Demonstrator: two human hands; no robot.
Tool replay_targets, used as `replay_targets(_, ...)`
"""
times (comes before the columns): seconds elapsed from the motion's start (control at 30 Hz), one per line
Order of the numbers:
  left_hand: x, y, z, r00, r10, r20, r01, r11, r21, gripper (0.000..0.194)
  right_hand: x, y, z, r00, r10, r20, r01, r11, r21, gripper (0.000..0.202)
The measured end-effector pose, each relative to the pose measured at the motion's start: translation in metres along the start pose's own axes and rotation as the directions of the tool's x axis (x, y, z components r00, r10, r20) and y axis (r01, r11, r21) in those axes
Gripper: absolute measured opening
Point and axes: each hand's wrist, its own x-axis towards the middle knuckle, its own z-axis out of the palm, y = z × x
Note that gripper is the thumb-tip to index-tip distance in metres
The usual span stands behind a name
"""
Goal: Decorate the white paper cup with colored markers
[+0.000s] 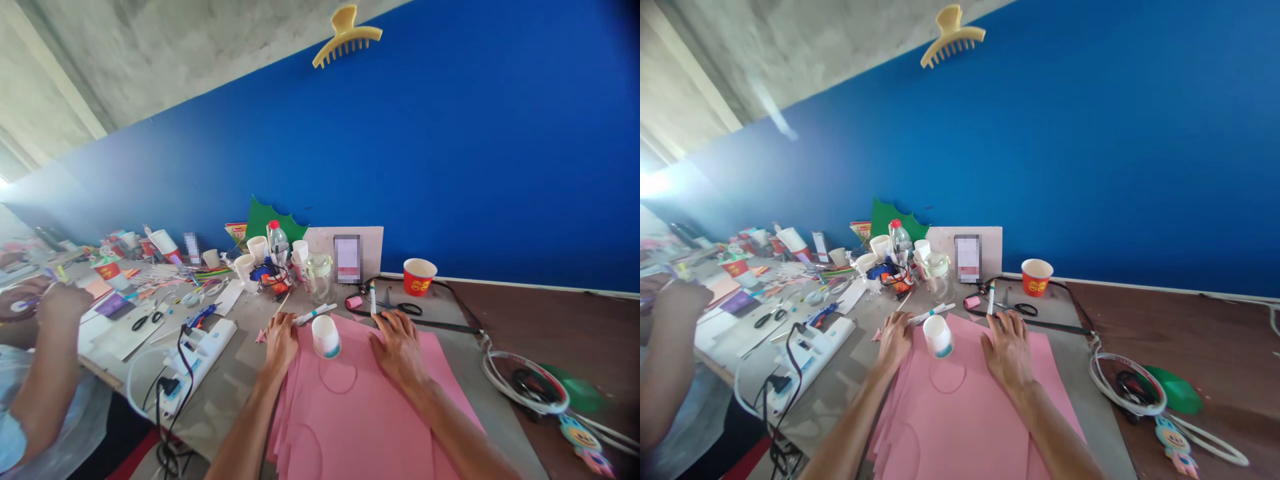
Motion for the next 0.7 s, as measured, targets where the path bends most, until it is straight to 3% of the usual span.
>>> replay_targets(0.1, -0.001, -0.002, 0.002, 0.997, -0.015, -0.081, 0.015, 1.0, -0.012, 0.037, -0.002, 0.006, 0.006, 0.997, 0.004, -0.079, 0.0, 0.999, 0.042, 0.04)
replay_targets(0.37, 0.002, -0.004, 0.006, 0.961, -0.117, -0.249, 0.063, 0.975, -0.212, 0.03, -0.006, 0.01, 0.013, 0.993, 0.0, -0.117, 0.006, 0.999, 0.052, 0.041)
replay_targets(0.43, 0.004, -0.006, 0.006, 0.94, -0.177, -0.291, 0.103, 0.962, -0.252, 0.027, 0.001, 0.007, 0.005, 0.998, 0.034, -0.047, -0.033, 0.999, 0.018, 0.04)
replay_targets(0.5, 0.005, -0.007, 0.007, 0.928, -0.211, -0.306, 0.128, 0.955, -0.269, 0.025, 0.015, 0.001, -0.004, 0.991, 0.083, 0.108, -0.078, 0.996, -0.05, 0.04)
replay_targets(0.57, 0.006, -0.007, 0.009, 0.929, -0.212, -0.304, 0.126, 0.952, -0.28, 0.025, 0.035, -0.007, -0.01, 0.944, 0.197, 0.265, -0.158, 0.975, -0.159, 0.041)
replay_targets(0.7, 0.006, -0.006, 0.013, 0.937, -0.197, -0.289, 0.104, 0.946, -0.306, 0.024, 0.07, -0.019, -0.006, 0.91, 0.273, 0.311, -0.21, 0.952, -0.221, 0.037)
